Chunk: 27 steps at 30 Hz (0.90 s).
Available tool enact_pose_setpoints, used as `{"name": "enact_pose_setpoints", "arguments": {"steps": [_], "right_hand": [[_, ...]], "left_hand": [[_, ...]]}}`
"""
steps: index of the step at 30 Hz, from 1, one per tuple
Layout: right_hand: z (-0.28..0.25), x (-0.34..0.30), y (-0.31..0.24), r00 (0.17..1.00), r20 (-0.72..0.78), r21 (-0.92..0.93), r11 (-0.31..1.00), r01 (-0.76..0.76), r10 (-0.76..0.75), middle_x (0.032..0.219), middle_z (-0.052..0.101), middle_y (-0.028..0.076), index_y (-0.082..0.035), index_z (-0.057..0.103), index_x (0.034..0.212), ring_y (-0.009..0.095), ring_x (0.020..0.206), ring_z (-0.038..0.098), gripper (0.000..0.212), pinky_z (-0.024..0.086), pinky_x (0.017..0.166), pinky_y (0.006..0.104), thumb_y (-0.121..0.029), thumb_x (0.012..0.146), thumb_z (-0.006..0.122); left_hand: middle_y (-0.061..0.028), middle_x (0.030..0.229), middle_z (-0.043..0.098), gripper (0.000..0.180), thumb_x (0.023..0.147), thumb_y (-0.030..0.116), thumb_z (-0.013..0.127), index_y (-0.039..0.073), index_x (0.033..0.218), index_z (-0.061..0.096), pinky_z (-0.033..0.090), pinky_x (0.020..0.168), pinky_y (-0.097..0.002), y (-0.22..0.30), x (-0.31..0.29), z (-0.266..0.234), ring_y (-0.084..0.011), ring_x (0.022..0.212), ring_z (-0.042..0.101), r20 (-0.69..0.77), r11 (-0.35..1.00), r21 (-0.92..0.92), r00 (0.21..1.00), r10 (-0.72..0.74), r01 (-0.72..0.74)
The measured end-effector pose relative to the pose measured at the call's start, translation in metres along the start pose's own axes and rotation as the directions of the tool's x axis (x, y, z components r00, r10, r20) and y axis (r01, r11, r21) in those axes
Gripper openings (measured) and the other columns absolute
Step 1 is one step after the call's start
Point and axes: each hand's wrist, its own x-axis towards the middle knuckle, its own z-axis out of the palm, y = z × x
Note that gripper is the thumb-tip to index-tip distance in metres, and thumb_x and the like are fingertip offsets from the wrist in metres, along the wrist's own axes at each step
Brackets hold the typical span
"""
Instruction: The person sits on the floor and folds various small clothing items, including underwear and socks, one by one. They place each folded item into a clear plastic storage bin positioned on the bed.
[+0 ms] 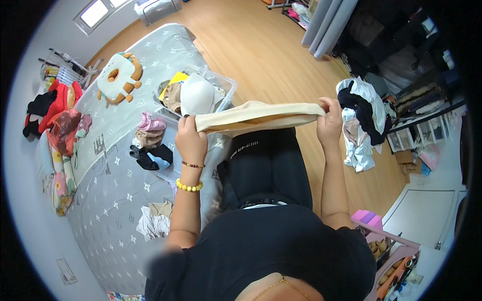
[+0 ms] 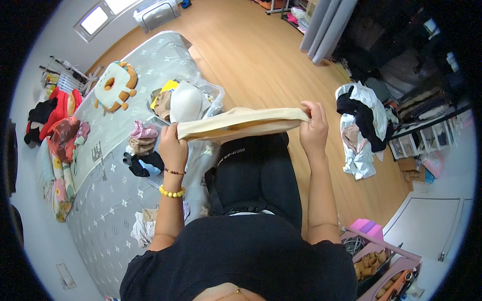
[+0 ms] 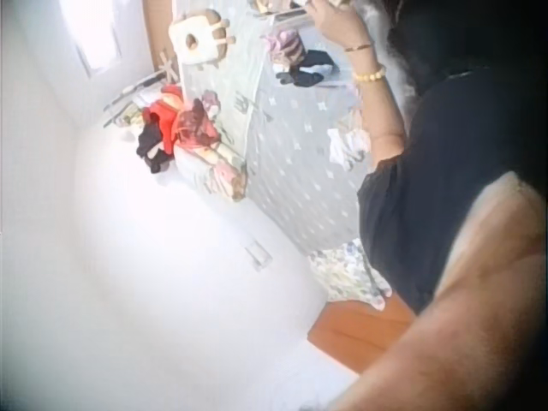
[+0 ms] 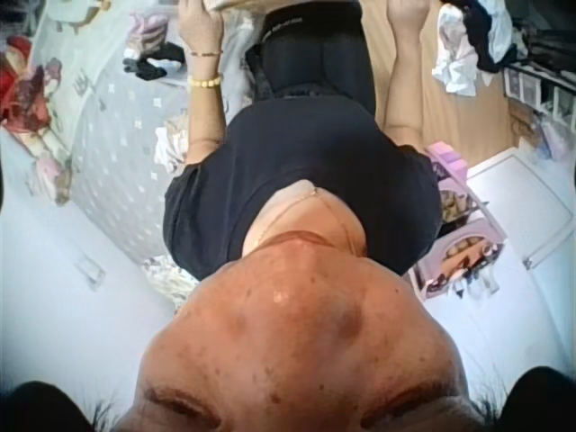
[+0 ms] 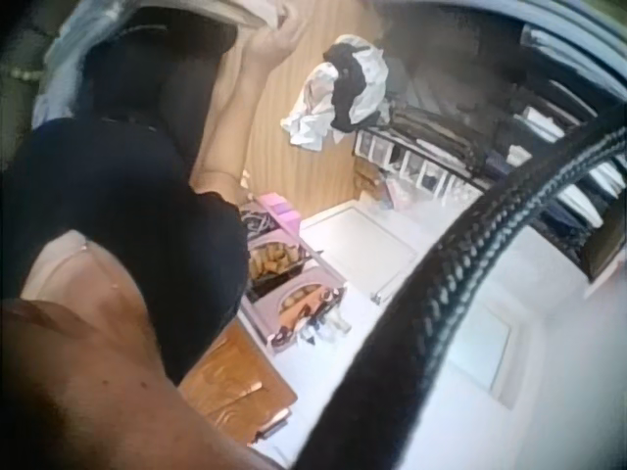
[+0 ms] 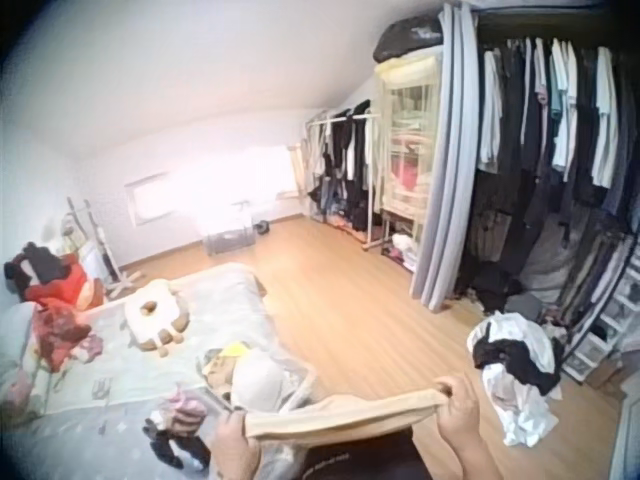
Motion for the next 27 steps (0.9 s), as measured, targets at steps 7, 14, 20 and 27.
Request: {"name": "enact_pose_setpoints", "arguments": {"steps": [7,14,20,27], "right_hand": [[0.032,-0.013,0.074,0.943,0.124,0.221,0.918,-0.329,0.309,0.093,0.062,0.009,-0.002,0.062,0.113,0.019,0.083,0.061,0.037,0.049,0.074,0.03,0.007,0.08,0.048],[-0.015,0.005,0.069,0.837,-0.13,0.729,0.624,-0.282,0.531,0.104,0.062,0.005,0.0,0.059,0.112,0.011,0.096,0.058,0.017,0.046,0.086,0.0248,-0.006,0.096,0.054],[-0.044,-0.129,0.084,0.778,0.077,0.313,0.726,-0.612,0.623,0.103,0.064,0.005,0.0,0.061,0.109,0.013,0.095,0.059,0.026,0.046,0.087,0.0271,0.002,0.088,0.047],[-0.032,-0.208,0.064,0.757,0.301,-0.321,0.809,-0.492,0.58,0.105,0.061,0.015,-0.007,0.063,0.117,0.034,0.101,0.06,0.043,0.048,0.088,0.0405,0.006,0.078,0.049]], "left_hand": [[-0.0178,0.11,0.064,0.022,0.101,0.012,0.046,-0.002,0.113,0.057,0.056,0.085,-0.0443,0.007,0.027,0.085,-0.0307,0.101,0.063,0.852,-0.645,-0.397,0.524,0.007,0.653],[-0.0005,0.081,0.055,0.021,0.085,-0.007,0.06,0.003,0.103,0.057,0.043,0.059,-0.0203,0.073,0.061,0.003,-0.0096,0.065,0.05,0.339,0.027,-0.939,0.935,-0.106,0.344],[-0.0131,0.082,0.047,0.021,0.08,-0.013,0.055,0.001,0.093,0.064,0.043,0.066,-0.0338,0.044,-0.05,0.009,-0.0278,0.073,0.051,0.169,0.87,-0.484,0.966,0.197,-0.093],[-0.0163,0.097,0.052,0.031,0.079,-0.009,0.059,0.0,0.108,0.058,0.048,0.07,-0.0363,0.004,-0.137,0.053,-0.0322,0.083,0.057,0.301,0.905,-0.41,0.953,0.02,0.111]]}}
